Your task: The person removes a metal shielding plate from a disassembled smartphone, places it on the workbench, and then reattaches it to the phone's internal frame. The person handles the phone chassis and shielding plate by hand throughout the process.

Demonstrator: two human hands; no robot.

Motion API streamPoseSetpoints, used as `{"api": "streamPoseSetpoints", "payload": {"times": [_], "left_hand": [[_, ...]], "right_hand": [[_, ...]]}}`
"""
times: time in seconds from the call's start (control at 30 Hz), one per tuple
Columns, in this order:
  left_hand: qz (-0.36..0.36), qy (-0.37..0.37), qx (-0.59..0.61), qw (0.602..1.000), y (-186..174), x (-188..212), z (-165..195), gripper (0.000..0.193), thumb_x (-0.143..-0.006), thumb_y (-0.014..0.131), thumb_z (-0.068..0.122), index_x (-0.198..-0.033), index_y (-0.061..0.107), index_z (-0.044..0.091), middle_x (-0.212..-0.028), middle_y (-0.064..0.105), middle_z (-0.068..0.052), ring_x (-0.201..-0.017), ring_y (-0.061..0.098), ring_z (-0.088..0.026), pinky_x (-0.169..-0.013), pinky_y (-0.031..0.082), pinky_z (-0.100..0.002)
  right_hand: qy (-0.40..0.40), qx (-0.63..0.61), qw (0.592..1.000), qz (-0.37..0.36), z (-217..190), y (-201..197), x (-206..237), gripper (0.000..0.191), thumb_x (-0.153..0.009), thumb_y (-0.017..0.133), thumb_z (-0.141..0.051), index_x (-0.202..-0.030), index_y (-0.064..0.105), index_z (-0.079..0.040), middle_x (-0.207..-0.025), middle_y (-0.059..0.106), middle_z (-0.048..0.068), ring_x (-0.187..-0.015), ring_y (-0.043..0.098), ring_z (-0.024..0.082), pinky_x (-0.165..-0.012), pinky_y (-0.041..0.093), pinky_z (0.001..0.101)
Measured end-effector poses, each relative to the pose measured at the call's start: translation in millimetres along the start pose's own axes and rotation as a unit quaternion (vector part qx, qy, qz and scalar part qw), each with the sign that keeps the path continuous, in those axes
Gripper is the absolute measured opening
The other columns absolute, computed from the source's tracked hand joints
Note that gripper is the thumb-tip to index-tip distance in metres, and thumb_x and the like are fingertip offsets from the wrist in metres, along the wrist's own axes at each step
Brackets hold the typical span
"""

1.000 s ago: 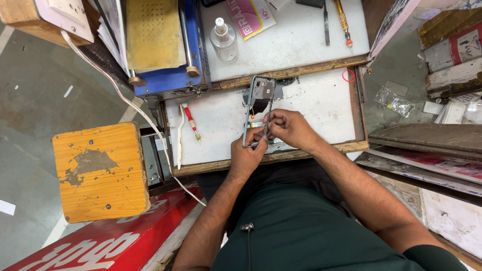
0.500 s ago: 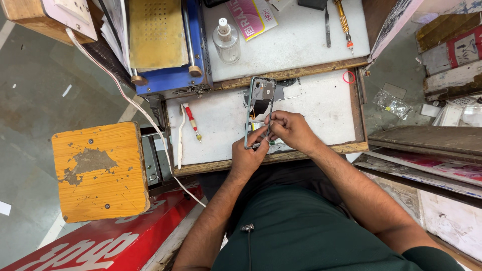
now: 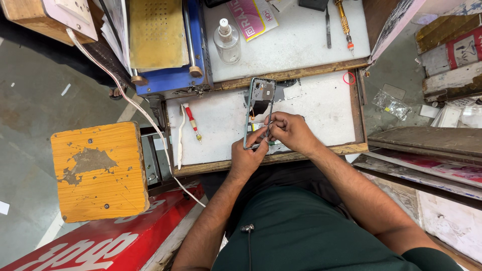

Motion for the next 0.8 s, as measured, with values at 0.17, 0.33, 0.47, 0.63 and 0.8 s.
{"api": "streamPoseSetpoints", "payload": {"times": [0.17,0.33,0.47,0.63,0.8], "left_hand": [[-0.004,-0.026,0.023,0.999,-0.7,0.5,-0.8,0.032,-0.094,0.071,0.011,-0.126,0.071,0.006,-0.084,0.078,-0.007,-0.077,0.076,-0.013,-0.068,0.061,-0.027],[-0.016,-0.05,0.113,0.992,-2.4,1.0,-3.2,0.033,-0.096,0.068,0.008,-0.128,0.07,0.004,-0.08,0.075,-0.005,-0.073,0.074,-0.011,-0.068,0.061,-0.026],[-0.032,-0.061,0.146,0.987,-1.1,0.3,-8.1,0.033,-0.097,0.067,0.007,-0.13,0.069,0.003,-0.08,0.074,-0.005,-0.073,0.074,-0.011,-0.066,0.06,-0.025],[-0.055,-0.062,0.162,0.983,2.1,0.8,-12.9,0.033,-0.099,0.066,0.01,-0.131,0.067,0.001,-0.083,0.074,-0.007,-0.075,0.074,-0.012,-0.067,0.062,-0.025],[-0.068,-0.07,0.16,0.982,4.1,0.7,-15.9,0.034,-0.1,0.065,0.012,-0.132,0.066,0.001,-0.083,0.075,-0.008,-0.077,0.075,-0.013,-0.068,0.063,-0.027]], "right_hand": [[0.0,-0.016,1.0,0.012,-0.1,-0.1,0.1,0.018,-0.104,0.053,-0.007,-0.115,0.066,0.001,-0.089,0.076,0.007,-0.081,0.075,0.011,-0.074,0.066,0.0274],[-0.028,-0.04,0.997,-0.055,-11.8,5.1,2.0,0.024,-0.098,0.06,-0.004,-0.122,0.062,0.0,-0.091,0.076,0.007,-0.087,0.073,0.01,-0.08,0.063,0.0263],[-0.037,-0.055,0.996,-0.055,-11.9,5.6,0.3,0.021,-0.099,0.061,-0.003,-0.119,0.063,0.001,-0.091,0.075,0.006,-0.086,0.071,0.009,-0.078,0.061,0.0246],[-0.009,-0.063,0.998,-0.024,-0.8,4.5,-0.7,0.017,-0.103,0.056,-0.007,-0.114,0.067,0.0,-0.087,0.075,0.005,-0.079,0.071,0.008,-0.073,0.062,0.0247],[-0.005,-0.038,0.999,-0.019,-2.1,3.2,-1.2,0.019,-0.106,0.054,-0.012,-0.113,0.068,-0.002,-0.086,0.075,0.004,-0.078,0.073,0.008,-0.071,0.064,0.0248]]}}
Point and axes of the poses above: each hand's wrist, its own x-axis away from the middle knuckle, its own y-axis out of the palm, z = x × y, the point moved 9 cm from there along -x, towards the middle knuckle
